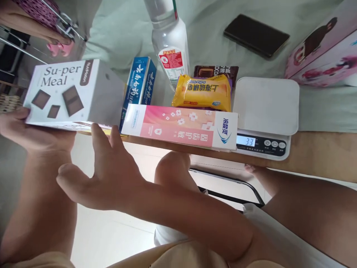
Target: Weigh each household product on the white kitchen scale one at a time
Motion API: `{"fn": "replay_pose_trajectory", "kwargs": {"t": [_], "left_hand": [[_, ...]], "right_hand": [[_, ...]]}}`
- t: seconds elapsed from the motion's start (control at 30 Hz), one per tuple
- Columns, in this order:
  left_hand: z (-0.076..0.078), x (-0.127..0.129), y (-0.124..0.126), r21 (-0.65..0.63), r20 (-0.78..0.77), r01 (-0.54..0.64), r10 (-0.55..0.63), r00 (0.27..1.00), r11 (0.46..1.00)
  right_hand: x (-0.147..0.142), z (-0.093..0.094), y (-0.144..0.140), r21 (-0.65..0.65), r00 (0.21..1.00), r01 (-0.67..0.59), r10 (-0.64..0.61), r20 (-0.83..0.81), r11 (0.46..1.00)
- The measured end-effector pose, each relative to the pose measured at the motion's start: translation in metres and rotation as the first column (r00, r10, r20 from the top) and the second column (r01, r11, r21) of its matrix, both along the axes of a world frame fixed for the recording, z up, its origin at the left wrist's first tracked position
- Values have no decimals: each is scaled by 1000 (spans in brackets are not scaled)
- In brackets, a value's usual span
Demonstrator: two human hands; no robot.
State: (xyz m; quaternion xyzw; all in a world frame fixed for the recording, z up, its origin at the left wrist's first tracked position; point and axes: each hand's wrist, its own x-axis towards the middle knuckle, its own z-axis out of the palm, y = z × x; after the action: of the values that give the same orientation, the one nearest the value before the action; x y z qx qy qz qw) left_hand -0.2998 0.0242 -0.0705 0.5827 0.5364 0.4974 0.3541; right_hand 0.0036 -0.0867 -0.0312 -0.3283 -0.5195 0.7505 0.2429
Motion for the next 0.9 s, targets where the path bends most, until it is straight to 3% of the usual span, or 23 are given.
{"fn": "replay_pose_trajectory", "kwargs": {"t": [0.1,0.2,0.33,0.5,0.7,0.9], "left_hand": [[0,-10,12,-54,-4,40,-41,999,998],[1,-7,8,-92,10,65,-64,998,994],[3,1,4,-123,103,28,-16,995,992],[11,29,-6,-153,193,-15,44,980,988],[25,80,-36,-135,343,-34,78,936,990],[24,84,-30,-137,333,-13,58,941,990]], "right_hand": [[10,0,-7,32,999,26,-25,-20,999],[27,10,-8,-14,1000,-9,9,-1,1000],[47,20,-9,-53,993,-60,65,100,997],[51,7,-26,109,987,98,-111,116,989],[59,-3,-46,349,952,178,-250,176,920],[69,-4,-58,452,939,242,-325,115,858]]}}
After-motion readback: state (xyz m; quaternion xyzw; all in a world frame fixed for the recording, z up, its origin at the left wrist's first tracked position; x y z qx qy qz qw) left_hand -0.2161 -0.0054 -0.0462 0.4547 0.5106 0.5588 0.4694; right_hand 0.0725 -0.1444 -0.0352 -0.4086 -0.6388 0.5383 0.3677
